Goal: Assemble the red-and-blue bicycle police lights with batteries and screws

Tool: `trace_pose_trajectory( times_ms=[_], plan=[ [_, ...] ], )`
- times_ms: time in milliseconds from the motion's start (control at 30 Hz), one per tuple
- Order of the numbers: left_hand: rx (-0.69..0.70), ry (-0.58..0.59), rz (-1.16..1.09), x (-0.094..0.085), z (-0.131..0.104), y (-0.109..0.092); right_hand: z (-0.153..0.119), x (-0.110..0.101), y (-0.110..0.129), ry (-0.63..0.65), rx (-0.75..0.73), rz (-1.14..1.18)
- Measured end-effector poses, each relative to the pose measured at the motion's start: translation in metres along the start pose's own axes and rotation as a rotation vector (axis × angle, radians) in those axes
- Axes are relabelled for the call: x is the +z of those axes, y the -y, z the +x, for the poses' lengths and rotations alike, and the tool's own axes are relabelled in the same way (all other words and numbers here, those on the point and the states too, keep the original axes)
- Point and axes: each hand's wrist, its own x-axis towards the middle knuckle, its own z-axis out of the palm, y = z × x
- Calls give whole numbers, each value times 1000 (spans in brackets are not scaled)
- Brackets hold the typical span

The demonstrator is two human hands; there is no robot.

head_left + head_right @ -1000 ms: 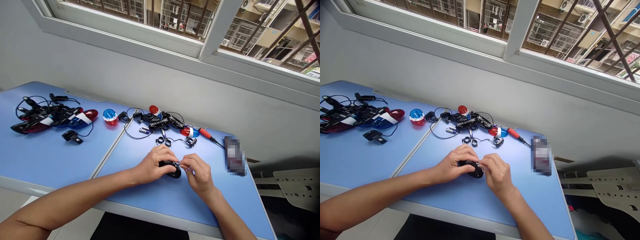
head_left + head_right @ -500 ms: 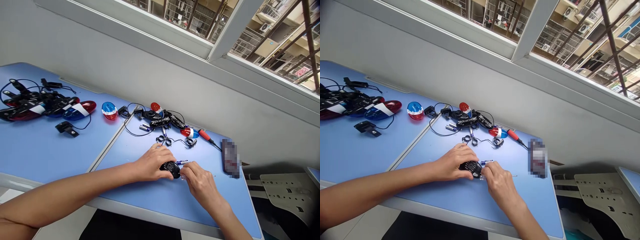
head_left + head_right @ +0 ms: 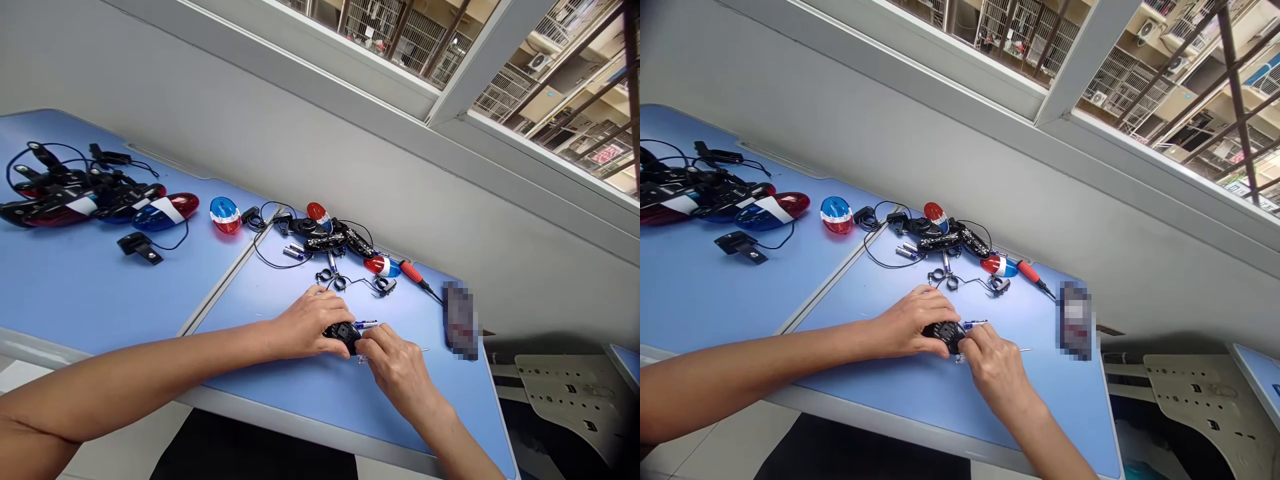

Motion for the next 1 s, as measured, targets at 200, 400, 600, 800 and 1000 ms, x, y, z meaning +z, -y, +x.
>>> trace_pose_trajectory(
  times_ms=[200,400,600,800,1000],
  plan=[
    [-13,-7,-10,1,0,2,-11,12,-8,-110,115,162],
    [-26,-3,-21,0,0,1,-16,16,-8,-116,133,254],
    [-48,2,-28,1,-1,0,-23,13,1,-185,143,178],
    [-53,-4,-24,2,-1,1,-21,19,9,-202,123,43],
    [-53,3,-5,2,-1,1,-22,12,6,-175,144,103]
  ],
)
